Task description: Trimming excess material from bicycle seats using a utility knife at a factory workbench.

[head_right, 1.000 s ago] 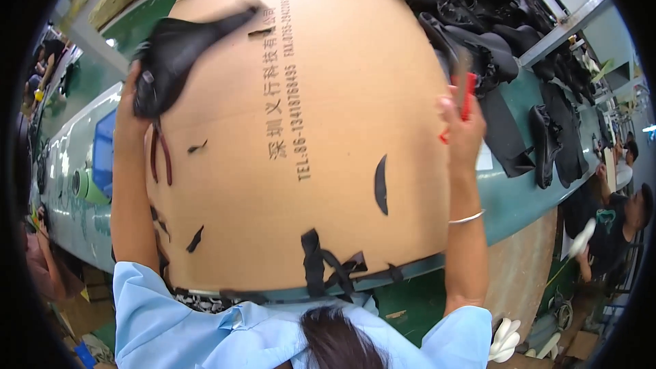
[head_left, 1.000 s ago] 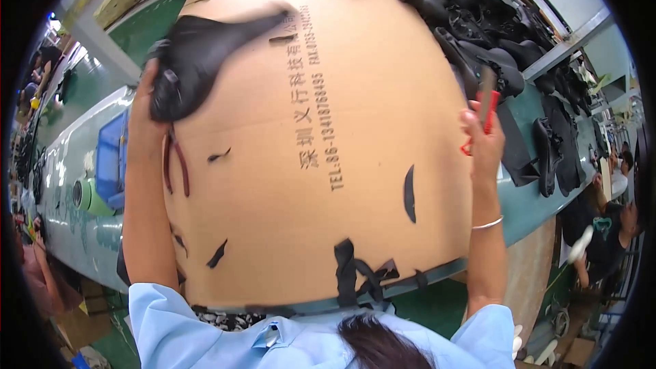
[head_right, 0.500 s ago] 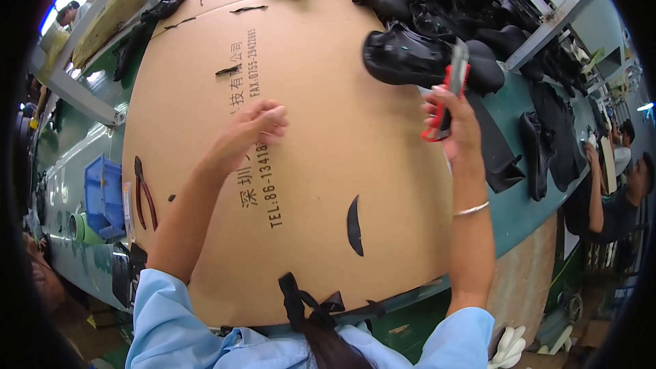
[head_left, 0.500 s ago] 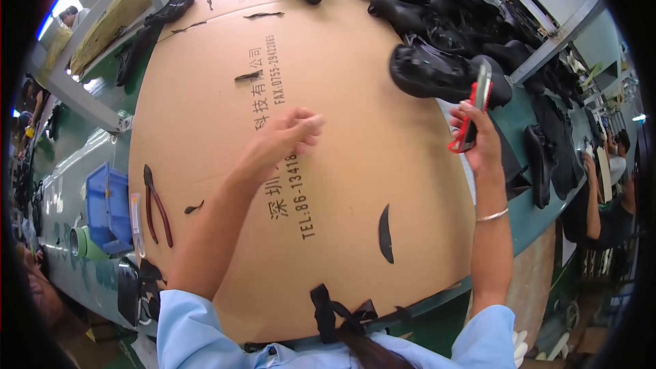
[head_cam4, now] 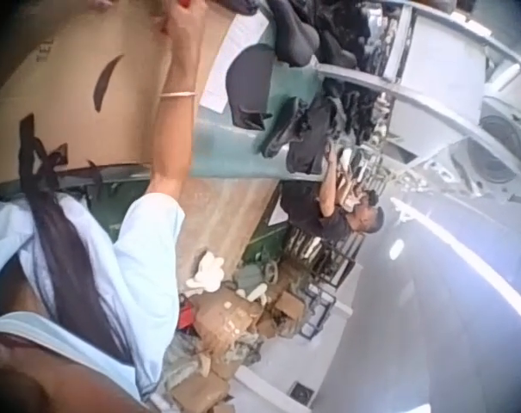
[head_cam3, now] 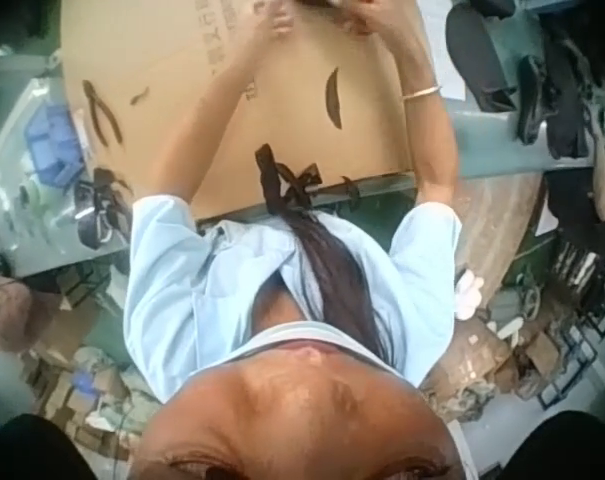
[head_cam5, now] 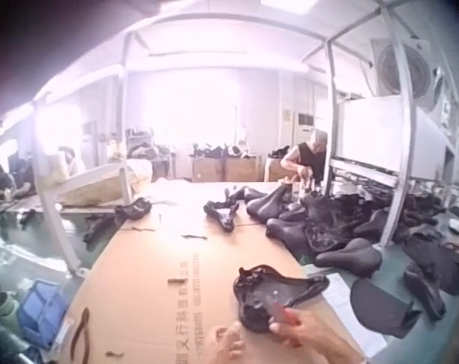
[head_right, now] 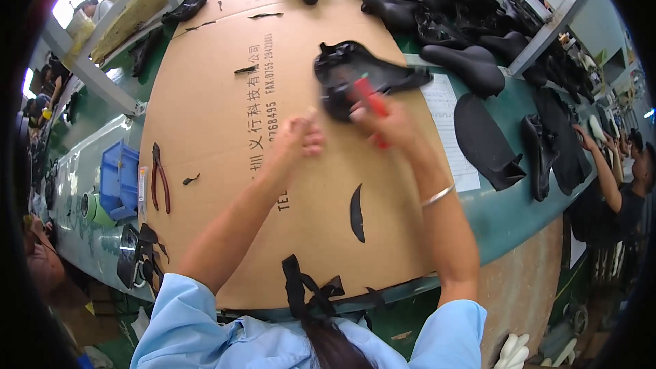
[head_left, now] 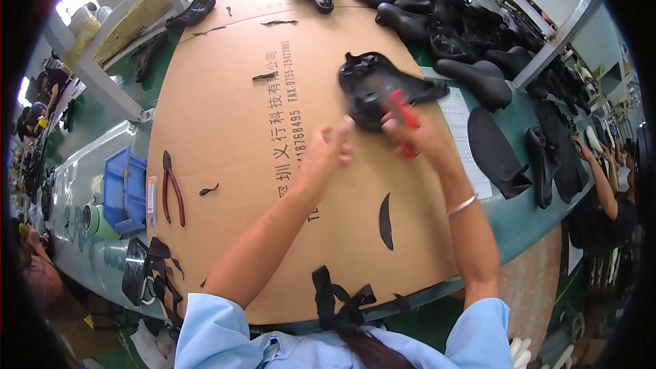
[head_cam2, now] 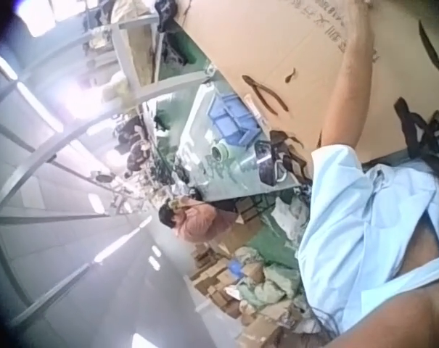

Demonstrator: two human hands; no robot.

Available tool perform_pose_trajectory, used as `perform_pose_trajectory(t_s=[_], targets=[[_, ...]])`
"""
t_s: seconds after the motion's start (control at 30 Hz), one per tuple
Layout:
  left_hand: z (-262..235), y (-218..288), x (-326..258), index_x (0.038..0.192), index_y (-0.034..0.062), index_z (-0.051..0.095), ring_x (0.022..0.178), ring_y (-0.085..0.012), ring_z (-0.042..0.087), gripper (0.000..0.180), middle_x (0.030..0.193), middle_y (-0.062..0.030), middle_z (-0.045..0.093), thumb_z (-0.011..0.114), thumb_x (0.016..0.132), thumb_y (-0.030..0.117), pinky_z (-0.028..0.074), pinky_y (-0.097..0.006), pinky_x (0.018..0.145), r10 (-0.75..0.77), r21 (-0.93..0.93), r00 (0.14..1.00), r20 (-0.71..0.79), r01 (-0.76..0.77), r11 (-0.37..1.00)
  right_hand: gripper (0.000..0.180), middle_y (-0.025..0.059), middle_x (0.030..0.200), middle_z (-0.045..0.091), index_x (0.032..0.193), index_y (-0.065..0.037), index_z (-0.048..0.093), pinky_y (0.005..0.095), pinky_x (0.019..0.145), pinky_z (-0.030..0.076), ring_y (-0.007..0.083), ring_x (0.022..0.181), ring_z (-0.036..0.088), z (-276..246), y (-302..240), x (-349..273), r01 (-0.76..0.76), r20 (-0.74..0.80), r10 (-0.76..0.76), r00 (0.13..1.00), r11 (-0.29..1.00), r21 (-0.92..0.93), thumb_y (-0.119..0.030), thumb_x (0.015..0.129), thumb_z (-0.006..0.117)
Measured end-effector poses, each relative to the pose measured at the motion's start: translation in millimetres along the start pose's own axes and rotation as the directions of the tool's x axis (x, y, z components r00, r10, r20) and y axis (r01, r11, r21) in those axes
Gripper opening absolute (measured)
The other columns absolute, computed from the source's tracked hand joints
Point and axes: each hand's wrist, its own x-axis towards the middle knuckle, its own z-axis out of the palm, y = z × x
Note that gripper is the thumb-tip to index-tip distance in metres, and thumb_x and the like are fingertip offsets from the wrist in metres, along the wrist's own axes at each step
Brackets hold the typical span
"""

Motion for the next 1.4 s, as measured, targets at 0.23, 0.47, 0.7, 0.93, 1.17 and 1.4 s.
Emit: perform_pose_trajectory(t_s=[0.23,0.47,0.7,0.93,1.17,1.4], targets=[[-48,8,-8,0.134,-0.0048,0.035,0.094,-0.017,0.057,0.077,0.105,-0.0135,0.058,0.073,0.08,0.035,0.045,-0.031,0.085,0.179,0.231,0.954,-0.241,-0.123,0.965,0.024,0.0056,0.083,0.065,0.101,-0.005,0.06,0.0288,0.062,0.052,0.014,0.081,0.064,-105,14,-81,-0.113,-0.651,-0.15,0.744,0.932,-0.344,-0.024,0.087,0.065],[-51,8,-32,0.133,-0.0014,0.043,0.111,-0.0274,0.056,0.073,0.116,-0.0219,0.057,0.072,0.077,0.036,0.044,-0.037,0.095,0.249,0.466,0.966,-0.07,-0.188,0.864,0.053,0.0139,0.093,0.066,0.107,-0.005,0.055,0.0413,0.062,0.051,0.0328,0.08,0.065,-330,148,-181,-0.72,-0.885,0.09,0.456,0.622,-0.308,-0.031,0.068,0.08],[-41,14,-47,0.132,0.0104,0.049,0.117,-0.0357,0.053,0.074,0.122,-0.0236,0.057,0.073,0.07,0.041,0.041,-0.043,0.098,0.276,0.624,0.955,0.108,-0.281,0.729,0.033,0.0009,0.075,0.054,0.092,-0.01,0.056,0.028,0.038,0.033,0.0123,0.056,0.049,-343,138,-174,-0.49,-0.873,0.108,0.475,0.857,-0.161,-0.022,0.069,0.075],[-105,-3,-115,0.117,0.0057,0.06,0.103,-0.0231,0.057,0.057,0.106,-0.0139,0.061,0.073,0.067,0.03,0.044,-0.034,0.091,0.282,0.524,0.956,0.08,-0.281,0.804,0.029,-0.0072,0.077,0.047,0.105,-0.007,0.059,0.0212,0.051,0.032,0.0033,0.062,0.041,-176,21,-163,-0.023,-0.633,-0.198,0.748,0.946,-0.323,-0.017,0.082,0.073],[-127,7,-182,0.108,0.0057,0.065,0.099,-0.0266,0.058,0.038,0.101,-0.0141,0.062,0.072,0.074,0.023,0.046,-0.037,0.087,0.421,0.754,0.906,0.054,-0.313,0.578,0.023,0.0062,0.088,0.062,0.097,-0.003,0.061,0.0286,0.073,0.045,0.0152,0.078,0.056,-8,-4,-160,0.112,-0.206,-0.608,0.767,0.442,-0.89,-0.022,0.087,0.069],[-41,-30,-188,0.066,0.0074,0.059,0.07,-0.0243,0.052,0.028,0.066,-0.0065,0.05,0.076,0.072,0.029,0.039,-0.038,0.064,0.609,0.905,0.783,0.13,-0.345,0.25,0.029,0.0049,0.085,0.059,0.11,-0.001,0.06,0.029,0.069,0.048,0.0119,0.073,0.057,87,-16,-218,-0.121,-0.232,0.059,0.971,0.958,-0.261,-0.013,0.086,0.069]])
